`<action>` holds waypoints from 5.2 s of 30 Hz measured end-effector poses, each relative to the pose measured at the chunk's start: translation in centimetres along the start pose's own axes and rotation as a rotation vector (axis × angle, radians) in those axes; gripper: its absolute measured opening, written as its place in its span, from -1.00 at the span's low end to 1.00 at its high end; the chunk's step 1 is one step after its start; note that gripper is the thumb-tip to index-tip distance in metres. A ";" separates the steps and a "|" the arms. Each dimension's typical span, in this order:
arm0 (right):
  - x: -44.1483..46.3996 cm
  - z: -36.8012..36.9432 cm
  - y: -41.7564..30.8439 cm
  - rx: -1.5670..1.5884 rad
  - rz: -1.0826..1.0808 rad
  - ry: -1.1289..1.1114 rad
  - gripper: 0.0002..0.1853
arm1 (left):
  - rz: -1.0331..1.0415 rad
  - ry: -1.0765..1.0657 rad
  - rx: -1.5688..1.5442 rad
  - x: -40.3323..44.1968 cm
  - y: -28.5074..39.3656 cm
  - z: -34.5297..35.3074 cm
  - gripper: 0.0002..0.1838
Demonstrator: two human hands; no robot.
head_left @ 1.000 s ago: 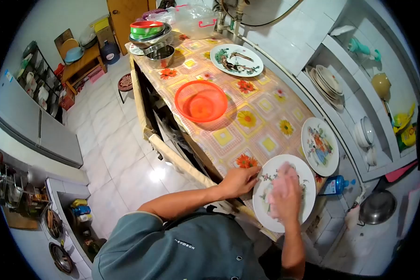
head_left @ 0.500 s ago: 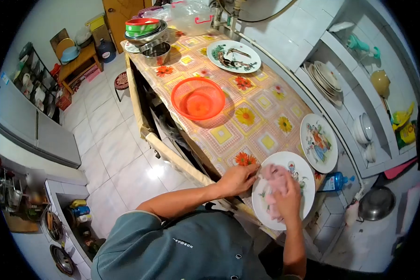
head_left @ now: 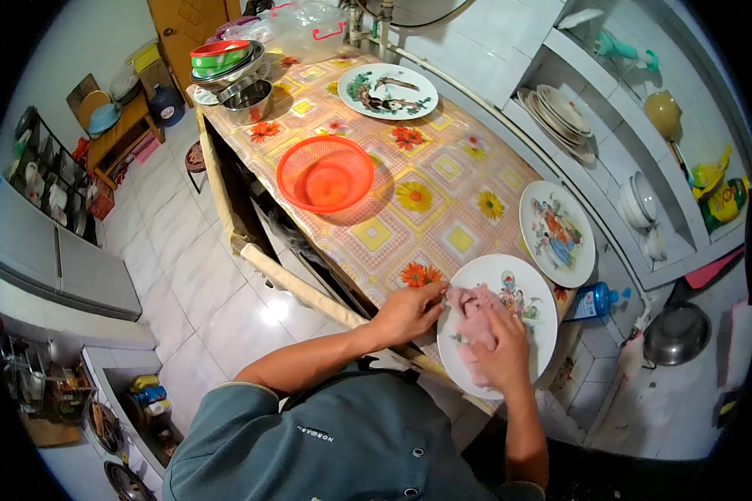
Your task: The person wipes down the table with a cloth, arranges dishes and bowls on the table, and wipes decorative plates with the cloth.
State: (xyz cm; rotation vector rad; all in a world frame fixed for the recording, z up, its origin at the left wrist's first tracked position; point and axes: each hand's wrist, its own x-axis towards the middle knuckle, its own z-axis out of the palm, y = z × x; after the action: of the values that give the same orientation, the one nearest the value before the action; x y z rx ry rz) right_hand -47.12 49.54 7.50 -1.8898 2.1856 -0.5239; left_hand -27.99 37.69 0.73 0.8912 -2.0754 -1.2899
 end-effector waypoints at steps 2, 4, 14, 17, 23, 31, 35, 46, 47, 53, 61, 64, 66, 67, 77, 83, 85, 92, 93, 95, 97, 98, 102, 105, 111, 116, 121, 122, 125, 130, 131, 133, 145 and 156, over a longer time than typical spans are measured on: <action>0.1 0.6 1.9 0.038 0.144 0.140 -0.38 | -0.002 0.008 -0.025 -0.1 0.1 0.1 -0.55; 0.0 0.7 1.4 0.028 0.126 0.137 -0.39 | -0.006 0.031 -0.050 -0.1 0.6 -0.1 -0.56; 0.3 0.5 1.5 0.170 0.167 0.085 -0.46 | 0.031 0.060 -0.033 -0.1 0.2 0.1 -0.57; 0.0 0.7 0.2 0.084 -0.040 0.008 -0.48 | 0.019 0.029 0.006 -0.2 0.9 -0.5 -0.55; 0.0 0.0 -0.2 0.227 0.208 0.120 -0.52 | -0.014 0.011 0.009 -0.2 0.7 -0.4 -0.53; -0.2 0.3 -0.3 0.173 0.177 0.196 -0.52 | -0.016 0.007 -0.030 -0.3 0.7 -0.5 -0.52; -0.6 0.3 -1.2 0.077 -0.022 0.041 -0.50 | -0.041 -0.024 0.011 -0.3 1.6 -1.0 -0.52; -0.9 0.7 0.2 0.153 0.099 0.080 -0.50 | 0.014 0.027 -0.001 -0.4 0.6 -0.4 -0.52; -0.8 0.8 0.3 0.154 0.091 0.074 -0.50 | 0.039 0.050 -0.021 -0.5 0.7 -0.4 -0.56; -0.8 1.4 -0.1 0.114 0.079 0.074 -0.47 | 0.075 0.058 -0.016 -0.4 0.2 -0.3 -0.57; -0.9 2.4 0.4 0.104 0.120 0.101 -0.47 | 0.149 0.074 -0.044 -0.9 0.0 -0.6 -0.54; -1.4 3.0 0.4 0.121 0.124 0.148 -0.46 | 0.228 0.110 -0.153 -2.6 -0.2 -1.2 -0.58; -1.2 2.8 0.3 0.063 0.095 0.170 -0.46 | 0.611 0.134 0.103 -3.5 -0.5 -3.3 -0.57; -1.2 2.8 0.3 0.063 0.113 0.166 -0.46 | 0.656 0.090 0.126 -3.8 -1.4 -4.1 -0.52; -1.0 2.7 -0.4 0.123 0.169 0.149 -0.49 | 0.621 0.071 0.477 -3.3 -5.3 -7.9 -0.69; -1.0 1.9 -0.4 0.146 0.158 0.110 -0.49 | 0.657 0.097 0.534 -3.3 -5.6 -7.4 -0.65; -1.3 1.2 -0.9 0.245 0.108 0.206 -0.47 | 0.644 0.074 0.561 -3.5 -5.4 -7.3 -0.66; -7.5 -0.3 3.9 0.451 0.243 0.490 -0.52 | 0.643 0.068 0.655 -3.7 -5.1 -6.9 -0.66; -8.6 -0.2 4.7 0.513 0.294 0.571 -0.55 | 0.632 0.087 0.643 -3.8 -4.9 -6.7 -0.68; -11.0 -0.1 5.1 0.489 0.357 0.644 -0.62 | 0.621 0.086 0.653 -3.9 -5.1 -6.3 -0.67; -13.4 0.4 5.3 0.594 0.544 0.746 -0.66 | 0.622 0.100 0.630 -4.0 -5.0 -6.0 -0.66; -14.6 1.2 5.3 0.519 0.552 0.779 -0.69 | 0.607 0.099 0.642 -4.1 -4.9 -5.9 -0.64; -19.0 4.5 4.5 0.575 0.462 0.611 -0.55 | 0.599 0.097 0.667 -4.7 -3.4 -5.8 -0.62; -19.7 5.4 3.1 0.361 0.427 0.435 -0.41 | 0.574 0.089 0.651 -4.7 -3.5 -5.7 -0.64; -19.6 7.1 3.3 0.037 0.279 0.560 -0.58 | 0.644 0.133 0.717 -4.5 -3.6 -5.2 -0.67; -19.4 9.3 3.1 -0.168 0.252 0.662 -0.69 | 0.633 0.002 0.659 -4.1 -6.2 -7.0 -0.61; -17.9 9.6 -1.1 -0.352 0.428 0.641 -0.68 | 0.703 0.045 0.550 -5.3 -4.9 -12.7 -0.64; -17.4 9.7 -3.0 -0.401 0.407 0.652 -0.68 | 0.656 0.113 0.425 -5.5 -5.1 -14.7 -0.67; -16.3 13.3 -6.9 -0.433 0.326 0.694 -0.68 | 0.434 0.290 0.200 -5.3 -7.8 -22.0 -0.76; -7.7 17.0 -17.3 0.399 0.516 0.572 -0.76 | -0.152 0.715 -0.425 -2.6 -18.1 -36.6 -0.71; -5.3 17.4 -19.2 0.401 0.505 0.578 -0.76 | -0.172 0.753 -0.466 -2.4 -20.0 -39.4 -0.72; -0.1 17.6 -22.8 0.844 0.507 0.318 -0.72 | -0.271 0.768 -0.693 -2.2 -24.1 -44.2 -0.71; 25.1 28.3 -38.3 1.758 0.781 -0.260 -0.40 | -0.411 0.810 -0.861 4.8 -32.4 -62.4 -0.66; 30.4 31.4 -42.9 1.659 1.001 0.294 -0.61 | -0.405 0.771 -0.808 12.1 -40.0 -71.0 -0.68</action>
State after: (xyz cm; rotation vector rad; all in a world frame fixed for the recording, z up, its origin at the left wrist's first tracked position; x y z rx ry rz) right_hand -0.96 10.49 -2.03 0.1254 1.3890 -1.5925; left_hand 25.99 -24.21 -6.16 1.1733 -0.7035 -1.4763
